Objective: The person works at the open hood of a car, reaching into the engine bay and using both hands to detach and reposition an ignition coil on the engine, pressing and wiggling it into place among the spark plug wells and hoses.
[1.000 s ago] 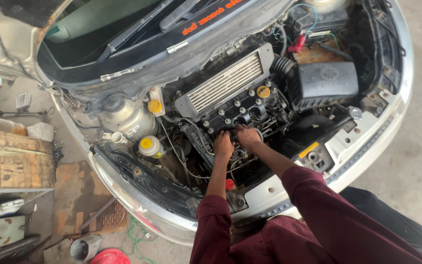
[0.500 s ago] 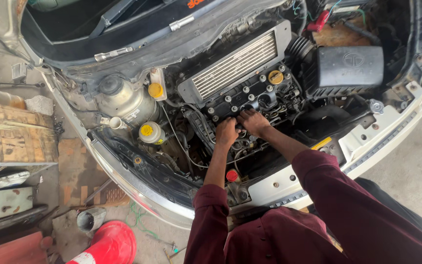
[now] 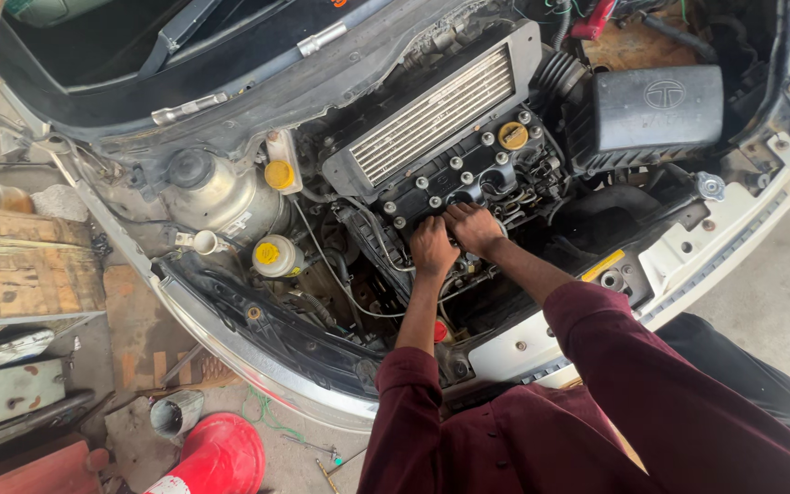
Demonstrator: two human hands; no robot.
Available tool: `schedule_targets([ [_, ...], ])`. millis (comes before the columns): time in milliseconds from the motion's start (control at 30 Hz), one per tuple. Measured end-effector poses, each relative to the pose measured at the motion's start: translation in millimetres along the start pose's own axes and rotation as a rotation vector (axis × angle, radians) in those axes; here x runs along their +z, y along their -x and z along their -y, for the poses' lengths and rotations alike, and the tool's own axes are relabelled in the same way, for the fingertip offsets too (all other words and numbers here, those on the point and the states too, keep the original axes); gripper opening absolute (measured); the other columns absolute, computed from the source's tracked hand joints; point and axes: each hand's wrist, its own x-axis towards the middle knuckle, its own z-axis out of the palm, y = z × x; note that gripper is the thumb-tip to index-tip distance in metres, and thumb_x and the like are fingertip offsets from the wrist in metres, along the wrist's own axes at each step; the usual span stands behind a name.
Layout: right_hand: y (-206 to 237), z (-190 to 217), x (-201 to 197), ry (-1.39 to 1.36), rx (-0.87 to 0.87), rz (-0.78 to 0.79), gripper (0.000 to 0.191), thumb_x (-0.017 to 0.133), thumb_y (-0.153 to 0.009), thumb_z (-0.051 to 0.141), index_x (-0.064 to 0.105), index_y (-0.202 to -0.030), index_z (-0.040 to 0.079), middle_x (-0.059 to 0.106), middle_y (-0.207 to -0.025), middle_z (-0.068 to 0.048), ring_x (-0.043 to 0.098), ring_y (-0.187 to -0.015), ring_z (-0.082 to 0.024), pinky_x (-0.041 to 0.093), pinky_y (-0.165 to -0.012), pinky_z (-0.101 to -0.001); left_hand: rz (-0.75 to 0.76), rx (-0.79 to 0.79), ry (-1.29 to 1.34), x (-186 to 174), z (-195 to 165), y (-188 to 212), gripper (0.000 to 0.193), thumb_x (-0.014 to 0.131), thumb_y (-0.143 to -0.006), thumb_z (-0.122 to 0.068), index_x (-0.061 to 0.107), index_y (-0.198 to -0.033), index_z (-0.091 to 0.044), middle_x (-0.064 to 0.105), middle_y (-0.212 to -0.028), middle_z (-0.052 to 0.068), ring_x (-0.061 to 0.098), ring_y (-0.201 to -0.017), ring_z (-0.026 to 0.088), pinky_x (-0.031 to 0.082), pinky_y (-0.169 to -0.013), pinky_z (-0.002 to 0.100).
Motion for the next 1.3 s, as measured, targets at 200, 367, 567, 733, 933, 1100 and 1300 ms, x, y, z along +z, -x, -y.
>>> schedule_targets([
  [200,1,2,-10,-0.045,0.015,-0.002,0.045,0.067,-0.081,0.015,0.063,-0.125,0.006,0.064,-0.118,-0.009,0.063,-0.111,-0.027,0.055,-0.09,-0.0382,0.012,-0.091,0.092,-16,-1,0,0.041,0.091,-0.071,-0.021,0.064,-0.098,-0.005,0.069,-0.106,0.011,0.068,-0.102,0.033,0.057,-0.084,0.046],
  [367,-5,17,-30,-0.072,0.146,0.197,0.054,0.081,-0.077,0.028,0.062,-0.125,0.012,0.06,-0.124,-0.008,0.057,-0.124,-0.029,0.051,-0.102,-0.0405,0.07,-0.13,0.154,-30,2,11,0.042,0.089,-0.076,-0.023,0.067,-0.108,-0.007,0.068,-0.115,0.011,0.066,-0.107,0.035,0.056,-0.085,0.048],
  [567,-24,20,-60,-0.135,0.181,0.495,0.075,0.094,-0.068,0.035,0.061,-0.132,0.013,0.057,-0.137,-0.009,0.054,-0.133,-0.032,0.05,-0.107,-0.0441,0.104,-0.127,0.195,-42,1,20,0.045,0.086,-0.079,-0.018,0.068,-0.119,-0.009,0.065,-0.124,0.01,0.066,-0.11,0.034,0.056,-0.089,0.047],
  [733,-27,18,-72,-0.188,0.224,0.605,0.079,0.093,-0.072,0.029,0.058,-0.142,0.022,0.053,-0.147,-0.007,0.054,-0.136,-0.034,0.051,-0.106,-0.0474,0.107,-0.096,0.211,-49,1,23,0.047,0.085,-0.079,-0.015,0.068,-0.122,-0.01,0.064,-0.127,0.01,0.065,-0.114,0.034,0.056,-0.093,0.046],
  [933,-18,20,-72,-0.144,0.201,0.597,0.077,0.088,-0.078,0.023,0.054,-0.147,0.026,0.05,-0.148,-0.007,0.051,-0.137,-0.032,0.05,-0.107,-0.0478,0.187,-0.142,0.192,-50,-1,24,0.049,0.081,-0.085,-0.015,0.062,-0.129,-0.01,0.059,-0.134,0.011,0.064,-0.117,0.034,0.056,-0.094,0.047],
  [1100,-4,20,-66,-0.167,0.145,0.455,0.071,0.083,-0.082,0.02,0.054,-0.146,0.025,0.053,-0.142,-0.009,0.053,-0.135,-0.031,0.05,-0.107,-0.0454,0.126,-0.11,0.167,-46,-1,30,0.044,0.08,-0.088,-0.019,0.061,-0.126,-0.008,0.06,-0.13,0.011,0.063,-0.118,0.034,0.056,-0.094,0.047],
  [1300,0,19,-48,-0.159,0.193,0.339,0.047,0.059,-0.094,0.009,0.06,-0.139,0.025,0.053,-0.139,-0.01,0.056,-0.129,-0.032,0.052,-0.103,-0.0452,0.054,-0.105,0.12,-35,-5,29,0.038,0.077,-0.089,-0.02,0.061,-0.121,-0.007,0.061,-0.123,0.011,0.064,-0.115,0.032,0.057,-0.089,0.045],
])
